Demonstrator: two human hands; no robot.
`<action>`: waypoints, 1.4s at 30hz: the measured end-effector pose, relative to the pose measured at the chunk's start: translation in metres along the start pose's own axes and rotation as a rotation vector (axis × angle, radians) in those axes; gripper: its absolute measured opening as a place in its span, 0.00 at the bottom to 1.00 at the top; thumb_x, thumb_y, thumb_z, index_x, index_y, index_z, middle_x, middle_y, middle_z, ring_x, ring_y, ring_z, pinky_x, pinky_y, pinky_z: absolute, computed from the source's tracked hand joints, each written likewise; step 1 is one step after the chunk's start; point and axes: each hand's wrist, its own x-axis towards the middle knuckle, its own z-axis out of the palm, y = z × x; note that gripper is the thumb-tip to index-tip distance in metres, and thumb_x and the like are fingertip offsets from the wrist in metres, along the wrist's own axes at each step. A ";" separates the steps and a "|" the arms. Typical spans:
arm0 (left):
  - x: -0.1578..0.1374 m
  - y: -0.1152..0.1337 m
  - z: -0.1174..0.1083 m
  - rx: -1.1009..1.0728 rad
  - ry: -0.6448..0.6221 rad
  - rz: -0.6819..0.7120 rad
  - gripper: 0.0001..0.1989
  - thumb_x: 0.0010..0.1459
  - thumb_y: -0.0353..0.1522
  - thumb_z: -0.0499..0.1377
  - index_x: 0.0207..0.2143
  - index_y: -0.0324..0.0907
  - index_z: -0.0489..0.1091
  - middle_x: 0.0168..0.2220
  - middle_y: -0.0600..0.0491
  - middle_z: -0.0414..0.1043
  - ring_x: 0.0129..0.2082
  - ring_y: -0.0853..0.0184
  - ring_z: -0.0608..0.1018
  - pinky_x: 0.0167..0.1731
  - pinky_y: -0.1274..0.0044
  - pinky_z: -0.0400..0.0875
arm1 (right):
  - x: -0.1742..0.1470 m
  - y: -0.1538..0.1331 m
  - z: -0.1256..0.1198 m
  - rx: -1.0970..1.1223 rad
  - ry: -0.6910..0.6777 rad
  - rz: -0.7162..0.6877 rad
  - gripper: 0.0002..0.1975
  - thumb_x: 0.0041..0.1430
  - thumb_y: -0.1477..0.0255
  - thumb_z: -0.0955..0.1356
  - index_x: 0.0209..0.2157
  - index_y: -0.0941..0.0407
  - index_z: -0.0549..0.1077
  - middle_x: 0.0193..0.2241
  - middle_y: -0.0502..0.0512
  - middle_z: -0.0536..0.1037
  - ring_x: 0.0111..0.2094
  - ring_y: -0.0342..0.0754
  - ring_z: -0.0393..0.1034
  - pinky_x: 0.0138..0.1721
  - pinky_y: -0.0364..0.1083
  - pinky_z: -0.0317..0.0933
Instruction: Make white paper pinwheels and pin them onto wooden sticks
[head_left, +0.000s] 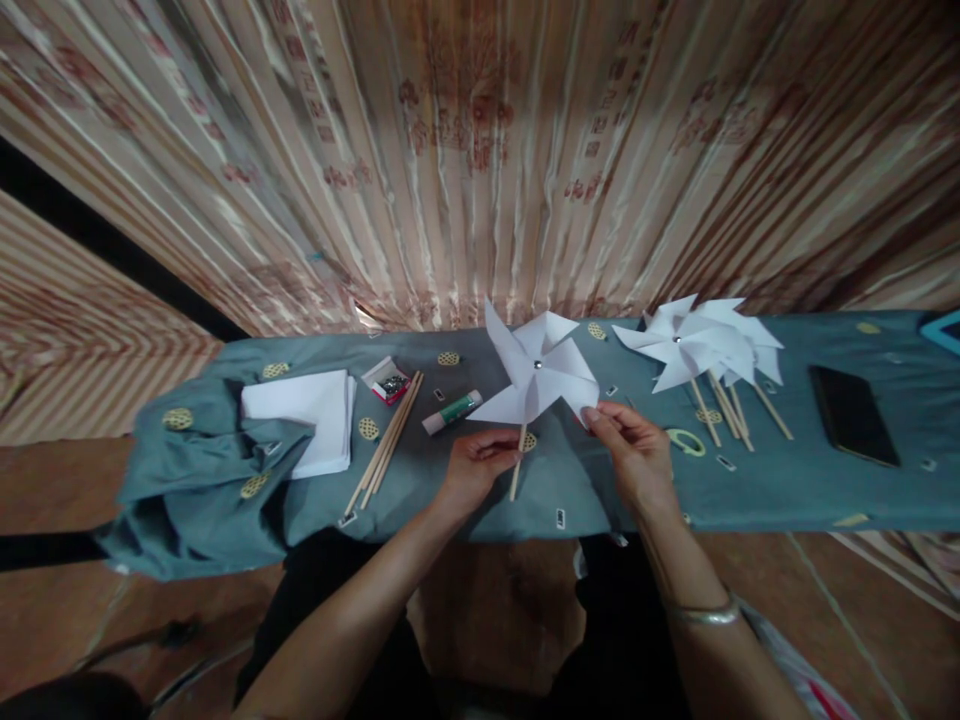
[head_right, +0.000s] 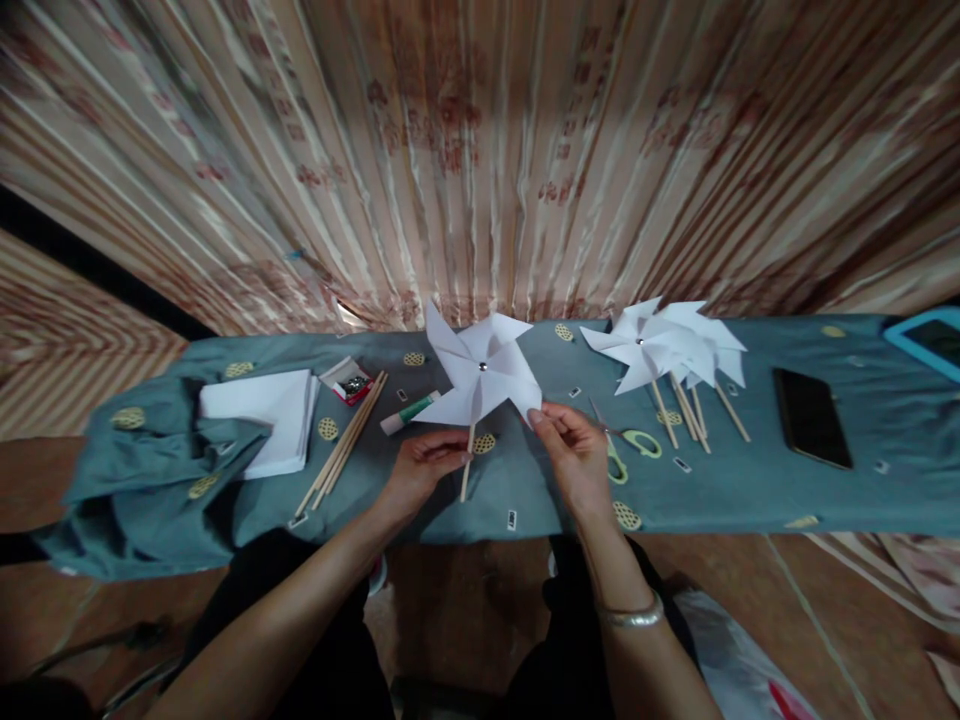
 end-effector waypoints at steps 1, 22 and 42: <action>0.000 0.000 0.000 -0.001 0.006 -0.002 0.14 0.37 0.31 0.73 0.31 0.41 0.82 0.31 0.51 0.82 0.32 0.64 0.80 0.42 0.71 0.75 | -0.002 -0.001 0.001 -0.017 -0.008 0.002 0.14 0.41 0.58 0.78 0.28 0.51 0.81 0.23 0.48 0.81 0.25 0.44 0.70 0.29 0.44 0.64; -0.001 0.001 0.004 -0.011 -0.006 -0.003 0.16 0.36 0.35 0.74 0.30 0.39 0.82 0.30 0.51 0.82 0.31 0.63 0.81 0.41 0.71 0.76 | -0.024 0.004 0.035 0.033 -0.326 0.086 0.17 0.46 0.54 0.76 0.21 0.53 0.79 0.20 0.50 0.79 0.23 0.44 0.68 0.28 0.44 0.64; -0.007 0.003 0.000 0.008 -0.081 -0.102 0.15 0.36 0.31 0.73 0.31 0.40 0.82 0.29 0.53 0.81 0.30 0.66 0.79 0.41 0.72 0.72 | 0.027 0.006 -0.014 0.025 0.155 -0.102 0.19 0.40 0.59 0.79 0.34 0.52 0.83 0.32 0.52 0.85 0.34 0.46 0.76 0.38 0.46 0.67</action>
